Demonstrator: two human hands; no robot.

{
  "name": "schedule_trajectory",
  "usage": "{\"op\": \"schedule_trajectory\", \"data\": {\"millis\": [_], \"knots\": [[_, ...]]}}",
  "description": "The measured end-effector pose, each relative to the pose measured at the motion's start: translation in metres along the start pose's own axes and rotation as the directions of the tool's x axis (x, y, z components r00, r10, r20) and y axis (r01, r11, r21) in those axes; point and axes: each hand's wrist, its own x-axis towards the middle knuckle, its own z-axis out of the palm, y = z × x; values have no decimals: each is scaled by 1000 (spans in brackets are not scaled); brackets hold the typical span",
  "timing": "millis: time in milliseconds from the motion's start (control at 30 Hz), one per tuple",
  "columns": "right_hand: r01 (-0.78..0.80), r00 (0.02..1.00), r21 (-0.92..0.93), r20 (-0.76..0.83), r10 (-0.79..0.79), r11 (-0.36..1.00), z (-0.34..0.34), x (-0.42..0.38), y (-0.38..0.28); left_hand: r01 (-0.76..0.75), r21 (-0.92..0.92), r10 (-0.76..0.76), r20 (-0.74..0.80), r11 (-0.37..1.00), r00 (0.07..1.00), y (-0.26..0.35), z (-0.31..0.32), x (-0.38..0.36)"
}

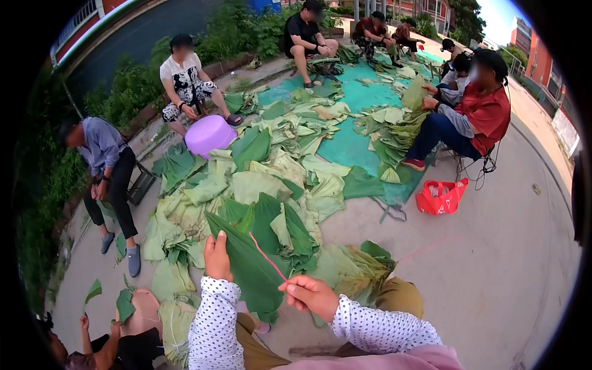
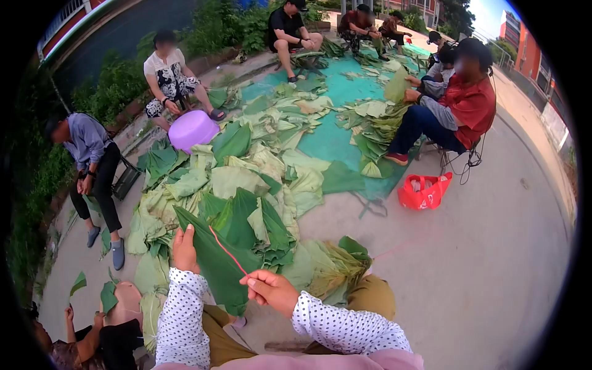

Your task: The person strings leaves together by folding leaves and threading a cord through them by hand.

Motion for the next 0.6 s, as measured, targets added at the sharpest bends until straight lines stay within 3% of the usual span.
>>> {"op": "schedule_trajectory", "data": {"millis": [67,167,600], "knots": [[6,1000,5,7,-6,1000,0,1,-1,37,1,-37,38,999,999,-4,3,3],[19,1000,-10,19,-19,1000,1,1,-6,-23,54,15,147,998,989,-7,16,10],[-13,1000,-23,-7,13,1000,1,20,3,54,38,-62,233,998,970,-20,41,7]]}}
